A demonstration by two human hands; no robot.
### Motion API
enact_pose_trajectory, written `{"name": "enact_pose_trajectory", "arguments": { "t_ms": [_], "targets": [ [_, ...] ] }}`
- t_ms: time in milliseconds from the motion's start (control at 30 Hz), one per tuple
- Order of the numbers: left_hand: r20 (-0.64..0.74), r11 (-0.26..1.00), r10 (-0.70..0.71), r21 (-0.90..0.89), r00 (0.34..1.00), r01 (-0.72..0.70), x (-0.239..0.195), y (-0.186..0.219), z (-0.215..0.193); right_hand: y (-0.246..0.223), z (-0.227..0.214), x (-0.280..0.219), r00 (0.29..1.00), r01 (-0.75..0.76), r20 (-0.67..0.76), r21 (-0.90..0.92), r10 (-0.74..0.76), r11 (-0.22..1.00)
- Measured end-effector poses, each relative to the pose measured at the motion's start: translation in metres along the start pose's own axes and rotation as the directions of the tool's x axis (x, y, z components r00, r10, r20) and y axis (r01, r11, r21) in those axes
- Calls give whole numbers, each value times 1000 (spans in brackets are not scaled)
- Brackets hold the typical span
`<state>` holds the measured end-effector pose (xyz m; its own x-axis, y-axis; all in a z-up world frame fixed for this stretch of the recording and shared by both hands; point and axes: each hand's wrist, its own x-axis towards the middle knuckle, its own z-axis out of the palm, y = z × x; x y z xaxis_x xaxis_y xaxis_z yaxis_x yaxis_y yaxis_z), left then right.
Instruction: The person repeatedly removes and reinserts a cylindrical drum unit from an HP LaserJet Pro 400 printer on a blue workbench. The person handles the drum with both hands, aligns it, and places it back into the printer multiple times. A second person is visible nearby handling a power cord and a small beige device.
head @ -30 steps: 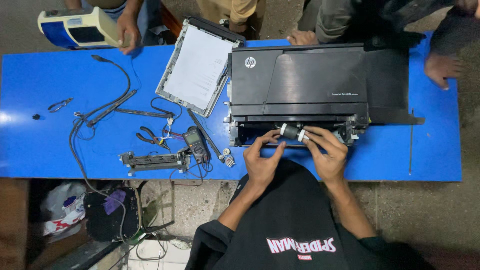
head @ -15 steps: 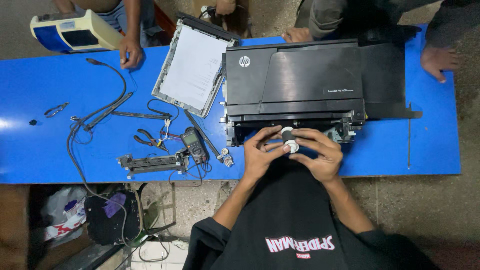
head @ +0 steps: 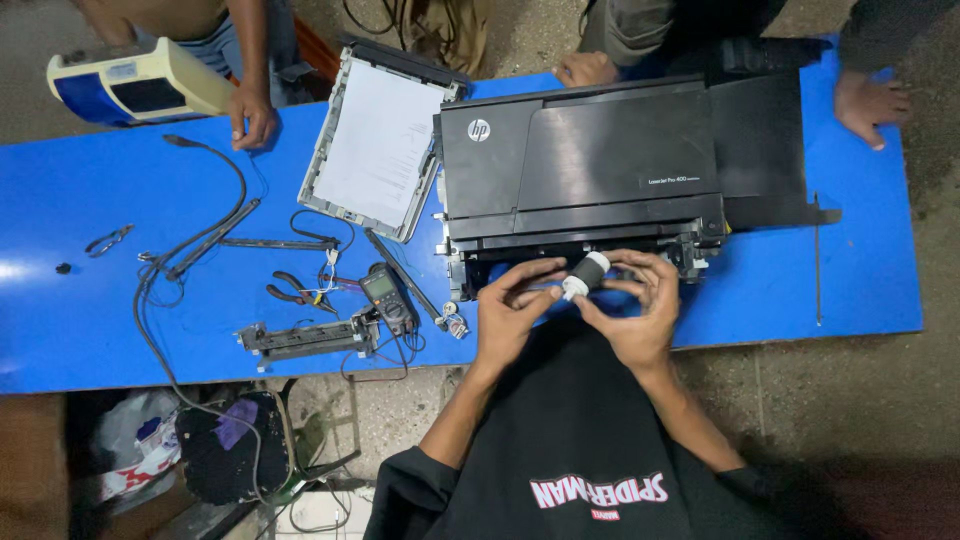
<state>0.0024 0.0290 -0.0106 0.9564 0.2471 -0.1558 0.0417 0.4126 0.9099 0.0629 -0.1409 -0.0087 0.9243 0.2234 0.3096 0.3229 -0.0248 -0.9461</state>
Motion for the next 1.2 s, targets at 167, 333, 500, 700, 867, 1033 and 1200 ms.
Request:
{"name": "enact_pose_trajectory", "arguments": {
  "t_ms": [167,333,500,700,867,1033,1200],
  "targets": [
    [-102,910,219,379,970,-165,-20,20,-3,-3,22,7,937,285,-19,-538,-349,793],
    [-14,980,-26,196,1000,28,-22,22,-23,-7,45,11,936,225,-32,-712,-350,665],
    [184,996,-69,60,980,59,-13,10,-43,-5,66,11,937,152,-89,-769,-339,621],
    [313,996,-94,27,945,91,-4,-1,-55,1,84,5,931,54,-178,-796,-319,603],
    [343,990,-112,122,933,74,-2,-9,-62,9,90,-3,931,-31,-270,-727,-244,685],
    [329,986,-121,147,937,76,-4,-11,-62,17,90,-15,924,-55,-330,-615,-194,787],
    [323,980,-45,199,945,-22,-1,16,-49,20,89,-23,921,-70,-367,-487,-132,871]
  ]
}}
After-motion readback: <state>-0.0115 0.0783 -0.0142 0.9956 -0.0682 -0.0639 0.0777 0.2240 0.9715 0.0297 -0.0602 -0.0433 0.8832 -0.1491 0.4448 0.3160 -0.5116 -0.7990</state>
